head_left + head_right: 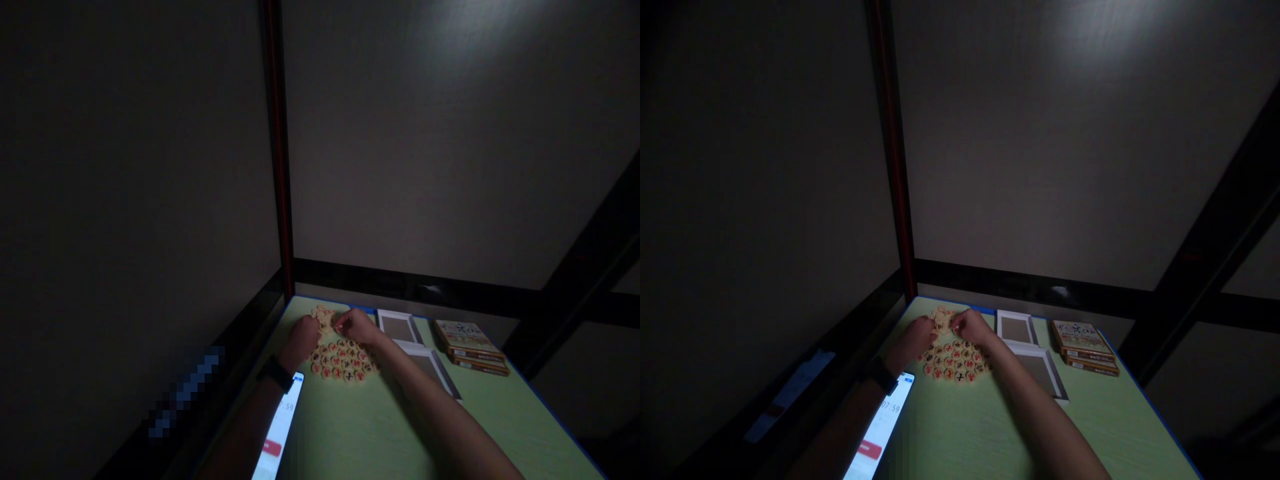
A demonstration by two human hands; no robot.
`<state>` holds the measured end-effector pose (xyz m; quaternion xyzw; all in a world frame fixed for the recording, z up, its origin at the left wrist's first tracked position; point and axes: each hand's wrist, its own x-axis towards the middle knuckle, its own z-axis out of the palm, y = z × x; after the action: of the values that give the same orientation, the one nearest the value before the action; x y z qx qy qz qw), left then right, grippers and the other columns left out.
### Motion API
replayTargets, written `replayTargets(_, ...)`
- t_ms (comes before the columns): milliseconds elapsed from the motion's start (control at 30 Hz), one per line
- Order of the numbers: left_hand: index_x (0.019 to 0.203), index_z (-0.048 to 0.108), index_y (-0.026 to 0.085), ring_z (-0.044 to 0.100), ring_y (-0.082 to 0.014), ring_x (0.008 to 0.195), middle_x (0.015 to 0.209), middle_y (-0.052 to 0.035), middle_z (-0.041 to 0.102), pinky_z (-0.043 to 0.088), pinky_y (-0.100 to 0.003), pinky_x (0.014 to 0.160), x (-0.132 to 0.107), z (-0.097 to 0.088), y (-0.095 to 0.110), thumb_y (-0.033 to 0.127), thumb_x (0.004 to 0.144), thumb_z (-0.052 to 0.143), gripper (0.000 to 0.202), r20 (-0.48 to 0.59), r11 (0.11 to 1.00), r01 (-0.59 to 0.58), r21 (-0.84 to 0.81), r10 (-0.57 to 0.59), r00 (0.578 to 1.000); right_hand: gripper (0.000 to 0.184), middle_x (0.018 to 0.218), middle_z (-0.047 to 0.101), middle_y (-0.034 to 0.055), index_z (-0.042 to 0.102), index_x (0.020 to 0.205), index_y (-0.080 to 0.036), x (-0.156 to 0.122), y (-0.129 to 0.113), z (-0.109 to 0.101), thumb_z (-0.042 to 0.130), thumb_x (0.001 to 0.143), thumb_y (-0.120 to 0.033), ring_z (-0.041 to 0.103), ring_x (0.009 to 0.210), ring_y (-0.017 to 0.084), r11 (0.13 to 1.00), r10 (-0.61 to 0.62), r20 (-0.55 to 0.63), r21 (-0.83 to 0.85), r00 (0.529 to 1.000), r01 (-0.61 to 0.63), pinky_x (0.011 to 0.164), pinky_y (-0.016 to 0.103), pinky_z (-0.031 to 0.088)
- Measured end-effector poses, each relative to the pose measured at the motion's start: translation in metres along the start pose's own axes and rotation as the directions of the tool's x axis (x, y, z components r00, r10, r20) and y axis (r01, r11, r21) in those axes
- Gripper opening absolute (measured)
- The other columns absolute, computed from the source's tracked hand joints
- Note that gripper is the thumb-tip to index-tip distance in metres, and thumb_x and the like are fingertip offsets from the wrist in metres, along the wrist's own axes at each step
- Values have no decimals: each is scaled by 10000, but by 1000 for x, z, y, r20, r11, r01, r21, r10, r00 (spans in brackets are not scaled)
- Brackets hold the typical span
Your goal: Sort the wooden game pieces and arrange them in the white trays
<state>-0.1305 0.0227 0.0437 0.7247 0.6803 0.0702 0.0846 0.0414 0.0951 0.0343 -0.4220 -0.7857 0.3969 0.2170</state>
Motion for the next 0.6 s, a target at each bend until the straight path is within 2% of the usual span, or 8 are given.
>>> replayTargets(233,1045,637,88,616,-245,1065,1134,-194,648,457,-320,921,5,6,-4,80,886,490,216,5,1000,-28,10,27,1000,312,740,752,16,779,719,-178,-7,-7,-1,561,608,16,691,769,177,927,-59,36,-369,998,68,721,225,458)
replayTargets(433,979,651,95,608,-230,1078,1100,-176,657,444,-306,952,4,8,-7,37,851,506,202,-4,999,-53,11,54,999,264,779,762,27,779,766,-208,-10,-15,-6,585,685,-48,698,805,190,821,-44,60,-567,997,70,702,225,437)
replayTargets(533,992,654,86,603,-229,1096,1128,-178,658,436,-314,975,5,9,-9,34,854,492,219,-15,998,-66,13,66,998,238,893,765,58,766,897,-205,-11,-23,-1,610,735,-127,692,887,217,785,-71,38,-614,997,80,733,242,441)
replayTargets(600,990,659,87,610,-231,1079,1119,-180,667,442,-323,966,6,8,-10,41,861,478,227,-25,997,-73,15,74,997,308,1015,748,78,725,1052,-207,-9,-29,6,626,761,-185,676,959,224,773,-110,21,-627,994,99,769,248,442)
